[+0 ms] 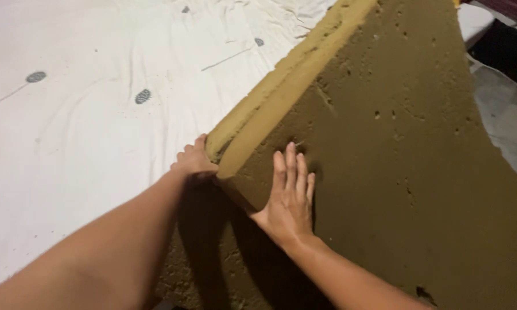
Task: Moving large foam blocks on the floor and organizing a red cloth on a shelf.
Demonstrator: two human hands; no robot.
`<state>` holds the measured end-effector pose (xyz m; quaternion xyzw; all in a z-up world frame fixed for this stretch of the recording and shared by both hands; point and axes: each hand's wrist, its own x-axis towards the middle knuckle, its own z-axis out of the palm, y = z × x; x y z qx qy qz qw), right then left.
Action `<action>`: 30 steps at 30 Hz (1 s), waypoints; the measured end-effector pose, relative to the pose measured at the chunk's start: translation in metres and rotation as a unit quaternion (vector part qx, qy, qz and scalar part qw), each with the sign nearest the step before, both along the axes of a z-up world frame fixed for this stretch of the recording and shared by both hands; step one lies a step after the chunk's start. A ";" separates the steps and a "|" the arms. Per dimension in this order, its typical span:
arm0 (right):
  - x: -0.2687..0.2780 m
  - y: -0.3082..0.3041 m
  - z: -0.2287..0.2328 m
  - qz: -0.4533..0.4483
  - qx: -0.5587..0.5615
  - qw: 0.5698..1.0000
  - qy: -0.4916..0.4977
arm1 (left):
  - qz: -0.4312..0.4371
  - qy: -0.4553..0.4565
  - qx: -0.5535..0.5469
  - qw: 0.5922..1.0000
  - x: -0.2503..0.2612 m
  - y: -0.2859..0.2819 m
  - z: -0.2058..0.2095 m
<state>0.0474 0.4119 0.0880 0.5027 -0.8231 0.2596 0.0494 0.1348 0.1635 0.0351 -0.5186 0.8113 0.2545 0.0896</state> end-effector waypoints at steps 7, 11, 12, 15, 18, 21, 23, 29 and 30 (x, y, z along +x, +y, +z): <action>0.019 0.003 0.016 -0.030 -0.021 0.999 0.011 | -0.047 0.044 0.006 0.998 0.006 -0.042 -0.049; 0.024 0.002 0.024 -0.108 0.001 0.994 -0.032 | 0.032 0.183 0.236 0.954 0.001 -0.027 -0.024; 0.021 0.004 0.026 -0.122 0.023 0.991 -0.049 | 0.040 0.159 0.223 0.961 -0.004 -0.024 -0.023; -0.001 0.006 0.033 -0.099 -0.004 0.994 -0.039 | 0.088 0.145 0.214 0.962 -0.012 0.010 0.016; -0.008 0.011 0.068 -0.086 0.033 0.988 -0.121 | 0.126 0.127 0.218 0.959 -0.018 0.037 0.050; -0.004 0.025 0.075 -0.103 0.014 0.986 -0.132 | 0.085 0.143 0.210 0.964 -0.024 0.032 0.030; -0.011 0.042 0.073 -0.066 -0.055 0.994 -0.073 | 0.084 0.131 0.224 0.962 -0.024 0.057 0.060; -0.057 0.063 0.107 0.221 -0.085 0.954 0.185 | 0.062 0.122 0.277 0.951 -0.024 0.109 0.111; -0.062 0.063 0.112 0.269 -0.064 0.944 0.183 | 0.052 0.131 0.277 0.951 -0.023 0.111 0.110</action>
